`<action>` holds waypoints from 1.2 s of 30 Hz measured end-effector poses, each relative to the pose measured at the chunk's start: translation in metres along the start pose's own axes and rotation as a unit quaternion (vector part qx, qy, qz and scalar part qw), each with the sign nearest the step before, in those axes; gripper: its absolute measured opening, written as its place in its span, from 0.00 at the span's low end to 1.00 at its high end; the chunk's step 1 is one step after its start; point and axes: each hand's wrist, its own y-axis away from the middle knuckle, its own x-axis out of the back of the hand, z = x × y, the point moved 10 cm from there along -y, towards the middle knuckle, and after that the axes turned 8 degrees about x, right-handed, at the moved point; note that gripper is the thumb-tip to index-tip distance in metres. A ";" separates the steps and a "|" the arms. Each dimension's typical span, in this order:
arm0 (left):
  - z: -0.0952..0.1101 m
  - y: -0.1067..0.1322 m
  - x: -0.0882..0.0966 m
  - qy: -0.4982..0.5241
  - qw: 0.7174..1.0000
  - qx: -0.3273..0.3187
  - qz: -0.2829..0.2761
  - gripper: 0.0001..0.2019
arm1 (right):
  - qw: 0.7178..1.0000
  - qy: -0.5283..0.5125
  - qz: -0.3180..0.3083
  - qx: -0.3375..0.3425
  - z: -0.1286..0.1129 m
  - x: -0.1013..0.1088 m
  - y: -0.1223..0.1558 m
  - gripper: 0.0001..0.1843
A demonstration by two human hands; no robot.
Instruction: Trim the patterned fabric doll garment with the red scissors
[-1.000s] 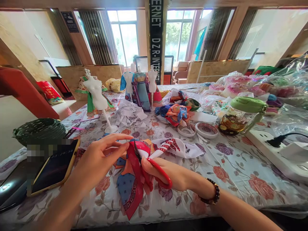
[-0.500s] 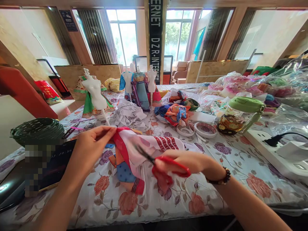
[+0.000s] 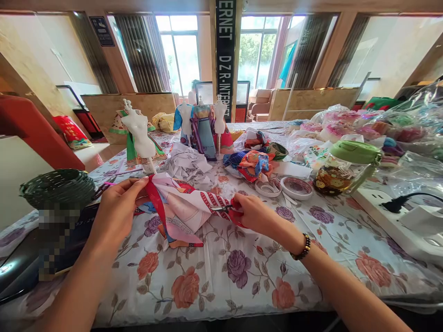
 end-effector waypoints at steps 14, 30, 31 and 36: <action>-0.022 0.001 -0.014 0.091 0.992 0.085 -0.017 0.07 | 0.974 -0.212 -0.067 0.047 -0.063 0.012 0.021 0.18; -0.046 0.052 -0.085 0.093 0.953 0.212 -0.196 0.06 | 0.825 -0.558 0.092 -0.006 -0.052 -0.002 0.006 0.17; -0.047 0.053 -0.086 0.091 0.952 0.211 -0.201 0.07 | 0.816 -0.567 0.109 -0.018 -0.048 -0.001 0.007 0.18; -0.052 0.058 -0.087 0.063 0.950 0.210 -0.221 0.11 | 0.805 -0.571 0.155 -0.027 -0.040 0.004 0.007 0.19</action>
